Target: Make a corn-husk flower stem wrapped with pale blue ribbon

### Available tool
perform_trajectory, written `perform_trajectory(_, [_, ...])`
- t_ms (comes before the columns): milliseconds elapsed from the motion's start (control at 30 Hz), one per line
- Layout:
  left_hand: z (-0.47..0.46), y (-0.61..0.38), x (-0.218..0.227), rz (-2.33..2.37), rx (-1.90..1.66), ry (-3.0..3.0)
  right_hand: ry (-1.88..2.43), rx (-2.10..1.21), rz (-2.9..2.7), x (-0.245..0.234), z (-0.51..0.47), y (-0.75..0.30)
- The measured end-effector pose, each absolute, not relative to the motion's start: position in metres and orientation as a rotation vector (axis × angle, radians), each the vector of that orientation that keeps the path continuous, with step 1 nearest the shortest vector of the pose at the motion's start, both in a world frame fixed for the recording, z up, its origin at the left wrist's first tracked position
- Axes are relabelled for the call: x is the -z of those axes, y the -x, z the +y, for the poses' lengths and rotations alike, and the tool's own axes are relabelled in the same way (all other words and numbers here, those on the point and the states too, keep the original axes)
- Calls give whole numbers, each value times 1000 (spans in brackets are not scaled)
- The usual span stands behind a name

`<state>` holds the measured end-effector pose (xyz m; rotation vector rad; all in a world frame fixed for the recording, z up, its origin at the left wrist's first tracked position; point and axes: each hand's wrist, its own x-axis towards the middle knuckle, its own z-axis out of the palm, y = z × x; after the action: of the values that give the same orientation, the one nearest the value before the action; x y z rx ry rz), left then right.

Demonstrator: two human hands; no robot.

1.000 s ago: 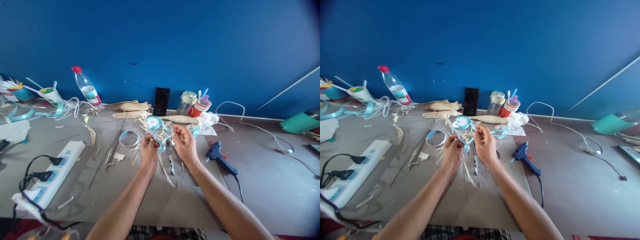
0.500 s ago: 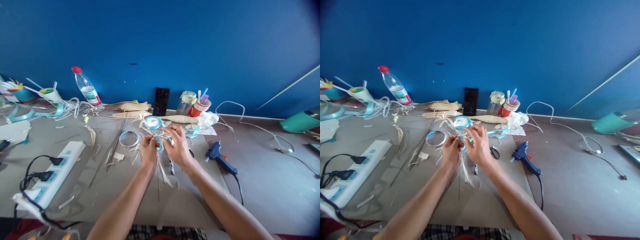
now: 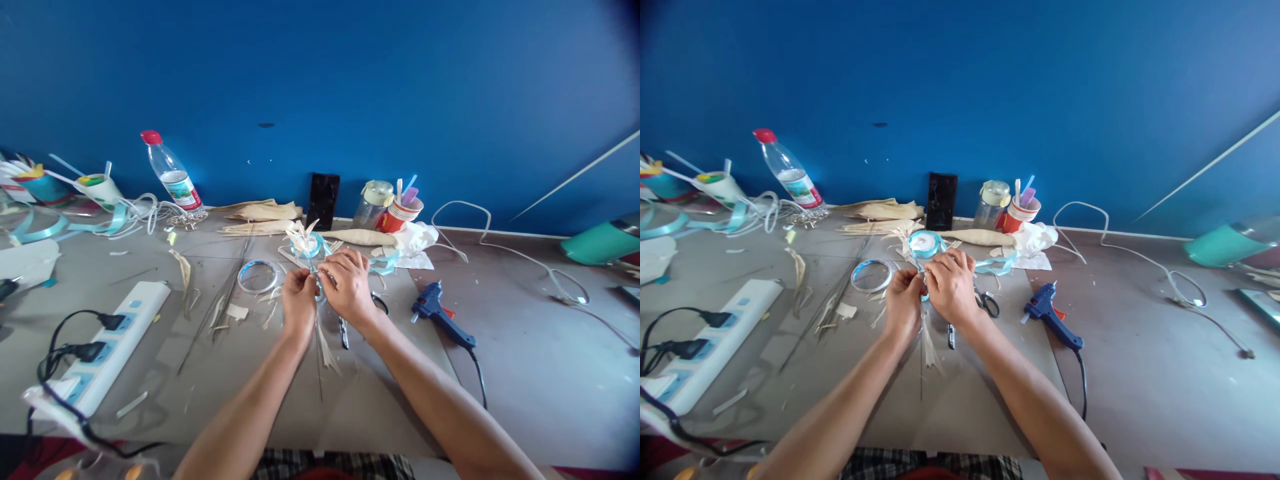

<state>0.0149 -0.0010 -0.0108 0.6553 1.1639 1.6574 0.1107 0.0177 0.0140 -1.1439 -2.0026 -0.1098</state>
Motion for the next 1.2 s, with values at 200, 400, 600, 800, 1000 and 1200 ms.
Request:
perform_trajectory(200, [-1,-12,14,1265,-1699,-745,1153,108,-1998,-13,18,-110])
perform_trajectory(400, [0,-11,16,1231,-1699,-735,1158,112,-1997,-13,17,-110])
perform_trajectory(600, [0,-11,20,1248,-1674,-783,1173,72,-1968,-12,18,-109])
perform_trajectory(800, [-1,-11,18,1300,-1654,-802,1179,34,-1945,-9,19,-109])
perform_trajectory(1000, [-1,-12,20,1298,-1657,-829,1182,10,-1930,-8,19,-108])
perform_trajectory(1200, [-2,-14,16,1252,-1653,-811,1217,-42,-1921,-11,18,-108])
